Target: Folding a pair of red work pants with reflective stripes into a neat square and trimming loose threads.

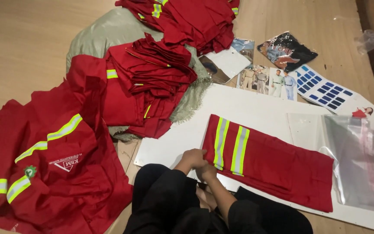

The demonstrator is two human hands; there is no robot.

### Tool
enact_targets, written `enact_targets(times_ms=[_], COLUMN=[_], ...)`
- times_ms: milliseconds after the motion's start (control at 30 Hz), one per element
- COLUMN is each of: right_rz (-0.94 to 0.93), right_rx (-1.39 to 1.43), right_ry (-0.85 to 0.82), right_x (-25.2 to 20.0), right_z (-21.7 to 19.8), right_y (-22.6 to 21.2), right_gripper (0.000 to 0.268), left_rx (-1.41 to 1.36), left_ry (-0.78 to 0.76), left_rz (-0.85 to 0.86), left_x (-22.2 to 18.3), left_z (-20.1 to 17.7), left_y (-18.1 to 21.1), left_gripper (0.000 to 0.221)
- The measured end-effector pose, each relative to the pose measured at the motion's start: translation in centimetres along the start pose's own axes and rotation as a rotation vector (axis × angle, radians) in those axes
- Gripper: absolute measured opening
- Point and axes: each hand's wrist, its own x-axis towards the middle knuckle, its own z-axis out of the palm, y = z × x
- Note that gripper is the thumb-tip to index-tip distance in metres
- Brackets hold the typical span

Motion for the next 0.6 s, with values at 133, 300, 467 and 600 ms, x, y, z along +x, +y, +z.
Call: enact_targets(times_ms=[133, 300, 467, 600], right_rz=[0.068, -0.16, -0.173, -0.266], right_rx=[0.278, 0.349, 0.397, 0.467], right_ry=[0.073, 0.398, 0.385, 0.456], right_x=[-8.6, -6.7, -7.4, -7.9], right_z=[-11.3, -7.3, -7.7, -8.1], right_y=[-5.3, -3.6, -3.5, -3.6], right_gripper=[0.061, 0.034, 0.035, 0.029], left_rx=[0.011, 0.014, 0.073, 0.238], left_ry=[0.195, 0.406, 0.268, 0.226], left_rz=[-0.071, 0.018, 0.077, 0.122], left_x=[5.2, 12.6, 15.2, 19.2], left_z=[-2.1, -2.9, -6.2, -6.5], left_y=[-1.7, -2.7, 0.0, -0.3], left_gripper=[0.039, 0.047, 0.043, 0.042])
